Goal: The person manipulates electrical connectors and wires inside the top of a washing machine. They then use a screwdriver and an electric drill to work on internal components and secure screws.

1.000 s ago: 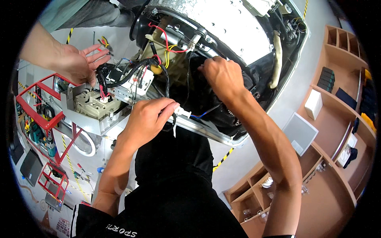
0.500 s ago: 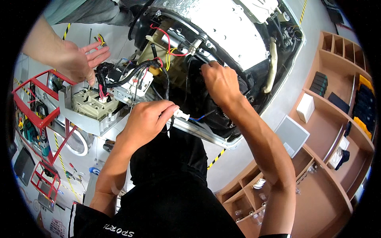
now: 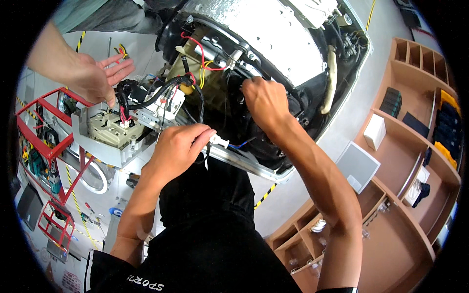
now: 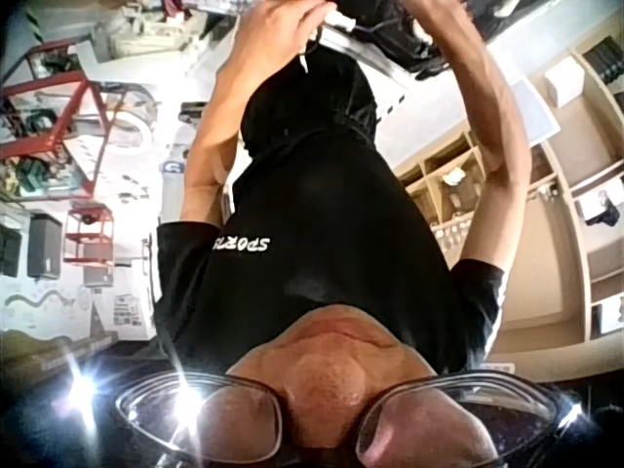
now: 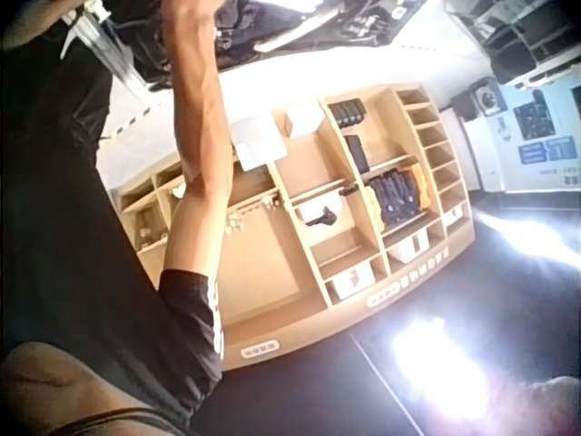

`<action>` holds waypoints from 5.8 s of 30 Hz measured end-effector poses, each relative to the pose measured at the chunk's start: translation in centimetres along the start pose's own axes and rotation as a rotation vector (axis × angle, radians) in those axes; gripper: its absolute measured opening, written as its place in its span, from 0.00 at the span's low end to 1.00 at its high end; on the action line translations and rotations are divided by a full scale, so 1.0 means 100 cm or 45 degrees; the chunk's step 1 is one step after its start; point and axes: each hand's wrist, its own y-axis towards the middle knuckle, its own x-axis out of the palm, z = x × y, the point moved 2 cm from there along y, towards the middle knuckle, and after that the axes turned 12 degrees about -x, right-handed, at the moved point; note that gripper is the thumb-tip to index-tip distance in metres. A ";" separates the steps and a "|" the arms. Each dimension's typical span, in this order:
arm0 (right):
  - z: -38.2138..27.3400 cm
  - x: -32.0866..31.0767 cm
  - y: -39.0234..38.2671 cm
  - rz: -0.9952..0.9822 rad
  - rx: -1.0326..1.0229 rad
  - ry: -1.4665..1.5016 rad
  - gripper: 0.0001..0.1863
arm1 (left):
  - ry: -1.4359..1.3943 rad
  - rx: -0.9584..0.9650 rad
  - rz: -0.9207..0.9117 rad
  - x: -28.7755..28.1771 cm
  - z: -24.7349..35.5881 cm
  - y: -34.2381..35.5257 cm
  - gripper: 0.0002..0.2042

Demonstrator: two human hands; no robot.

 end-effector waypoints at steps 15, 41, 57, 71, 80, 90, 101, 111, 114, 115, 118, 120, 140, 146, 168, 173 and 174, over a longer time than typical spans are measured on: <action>-0.003 -0.004 0.005 -0.084 -0.061 -0.024 0.05 | -0.073 -0.015 -0.011 -0.001 0.006 -0.002 0.06; -0.007 -0.005 0.006 -0.067 0.169 0.069 0.08 | -0.129 -0.265 -0.094 0.000 0.027 -0.002 0.09; -0.013 -0.045 -0.134 1.321 0.525 1.189 0.09 | -0.149 -0.217 0.001 -0.008 0.054 -0.004 0.11; -0.128 0.194 -0.364 1.897 2.060 1.772 0.14 | -0.856 -0.601 -0.663 0.100 0.134 -0.023 0.16; -0.126 0.327 -0.482 1.327 2.180 2.103 0.17 | -1.007 -0.733 -0.333 0.185 0.147 -0.074 0.16; -0.014 0.419 -0.658 0.414 2.033 2.076 0.15 | -1.331 -0.922 -0.026 0.249 0.136 -0.221 0.11; 0.017 0.344 -0.532 0.245 1.511 1.843 0.14 | -1.832 -0.772 0.265 0.212 0.054 -0.339 0.13; -0.134 0.281 -0.376 0.047 1.145 1.637 0.18 | -2.074 -0.653 0.493 0.106 -0.113 -0.442 0.15; -0.183 0.267 -0.334 -0.032 1.005 1.559 0.18 | -2.115 -0.625 0.643 0.071 -0.151 -0.479 0.16; -0.196 0.254 -0.315 -0.038 0.943 1.498 0.18 | -2.145 -0.625 0.694 0.063 -0.164 -0.488 0.16; -0.220 0.238 -0.265 -0.052 0.772 1.417 0.17 | -2.239 -0.665 0.803 0.056 -0.199 -0.502 0.17; -0.235 0.232 -0.226 -0.120 0.728 1.342 0.17 | -2.307 -0.719 0.892 0.059 -0.223 -0.501 0.17; -0.227 0.619 0.317 -0.621 -0.397 -0.356 0.09 | -2.833 -1.072 1.392 0.205 -0.386 -0.392 0.12; -0.212 0.678 0.365 -0.381 -0.734 -0.648 0.09 | -2.795 -0.934 1.276 0.202 -0.404 -0.354 0.14; -0.430 0.246 -0.070 -0.641 -0.293 1.442 0.15 | -1.711 -1.203 0.853 0.084 -0.261 -0.447 0.13; -0.433 0.143 -0.163 -0.388 -0.406 1.588 0.18 | -1.578 -0.957 0.623 0.053 -0.210 -0.440 0.17; -0.426 0.136 -0.175 -0.429 -0.306 1.662 0.19 | -1.576 -0.929 0.587 0.052 -0.198 -0.433 0.16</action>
